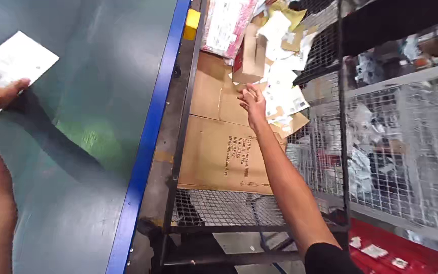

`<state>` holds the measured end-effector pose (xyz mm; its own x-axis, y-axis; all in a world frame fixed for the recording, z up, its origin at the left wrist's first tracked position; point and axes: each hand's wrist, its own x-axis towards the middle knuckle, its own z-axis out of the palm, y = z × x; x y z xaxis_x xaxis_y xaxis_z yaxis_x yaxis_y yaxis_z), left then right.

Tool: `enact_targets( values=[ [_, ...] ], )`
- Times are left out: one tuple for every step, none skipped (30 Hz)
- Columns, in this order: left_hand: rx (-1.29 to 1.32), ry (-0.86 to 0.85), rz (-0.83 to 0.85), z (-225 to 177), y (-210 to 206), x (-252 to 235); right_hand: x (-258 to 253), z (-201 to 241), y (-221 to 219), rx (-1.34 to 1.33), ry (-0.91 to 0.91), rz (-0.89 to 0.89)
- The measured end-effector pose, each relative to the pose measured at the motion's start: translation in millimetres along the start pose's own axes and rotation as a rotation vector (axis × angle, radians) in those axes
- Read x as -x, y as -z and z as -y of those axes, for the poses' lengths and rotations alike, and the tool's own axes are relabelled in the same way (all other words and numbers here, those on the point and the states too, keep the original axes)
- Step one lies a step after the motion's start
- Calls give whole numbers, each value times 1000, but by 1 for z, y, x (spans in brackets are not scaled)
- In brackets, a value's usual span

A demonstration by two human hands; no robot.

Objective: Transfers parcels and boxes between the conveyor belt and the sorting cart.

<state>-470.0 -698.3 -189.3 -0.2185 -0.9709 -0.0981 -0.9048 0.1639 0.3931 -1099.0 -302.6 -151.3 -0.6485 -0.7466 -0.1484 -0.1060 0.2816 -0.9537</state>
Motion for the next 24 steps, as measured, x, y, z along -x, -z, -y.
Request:
enact_targets(
  values=[
    [-83, -69, -7, 1, -6, -16, 3, -13, -20, 15, 14, 41],
    [-137, -105, 3, -12, -4, -18, 7, -22, -42, 28, 41, 73],
    [-164, -115, 22, -35, 2, -10, 10, -27, -69, 37, 72, 113],
    [-175, -124, 42, -54, 4, -1, 13, -26, -99, 42, 101, 166],
    [-176, -158, 47, -71, 1, 6, 18, -22, -130, 46, 135, 215],
    [-156, -215, 50, -88, -9, 12, 23, -14, -158, 56, 169, 257],
    [-127, -279, 62, -104, -22, 23, 28, -6, -183, 92, 202, 281],
    [-102, -339, 76, -118, -36, 40, 33, 2, -206, 164, 248, 283],
    [-77, -385, 82, -130, -47, 60, 39, 9, -226, 250, 291, 270],
    [-38, -402, 85, -141, -54, 80, 41, 17, -242, 346, 324, 257],
    [1, -382, 97, -149, -60, 100, 43, 23, -255, 421, 329, 254],
    [37, -357, 102, -154, -66, 118, 45, 28, -265, 476, 315, 249],
    [64, -323, 105, -156, -71, 137, 49, 32, -270, 512, 284, 253],
    [86, -286, 117, -157, -75, 155, 54, 34, -274, 538, 243, 261],
    [99, -268, 123, -158, -77, 171, 61, 37, -277, 553, 201, 272],
    [114, -262, 131, -157, -80, 188, 71, 39, -279, 568, 153, 289],
    [136, -266, 138, -158, -83, 205, 83, 42, -281, 592, 112, 303],
    [153, -289, 144, -160, -87, 218, 94, 44, -282, 619, 75, 312],
    [164, -323, 154, -159, -92, 233, 107, 44, -282, 647, 42, 316],
    [185, -353, 174, -157, -98, 250, 122, 40, -281, 664, 10, 323],
    [210, -375, 196, -154, -100, 263, 132, 37, -279, 658, -14, 325],
    [244, -388, 213, -150, -100, 276, 139, 31, -277, 638, -42, 322],
    [280, -387, 213, -145, -97, 288, 144, 23, -273, 609, -77, 320],
    [306, -356, 180, -139, -88, 302, 149, 15, -268, 558, -123, 330]
  ],
)
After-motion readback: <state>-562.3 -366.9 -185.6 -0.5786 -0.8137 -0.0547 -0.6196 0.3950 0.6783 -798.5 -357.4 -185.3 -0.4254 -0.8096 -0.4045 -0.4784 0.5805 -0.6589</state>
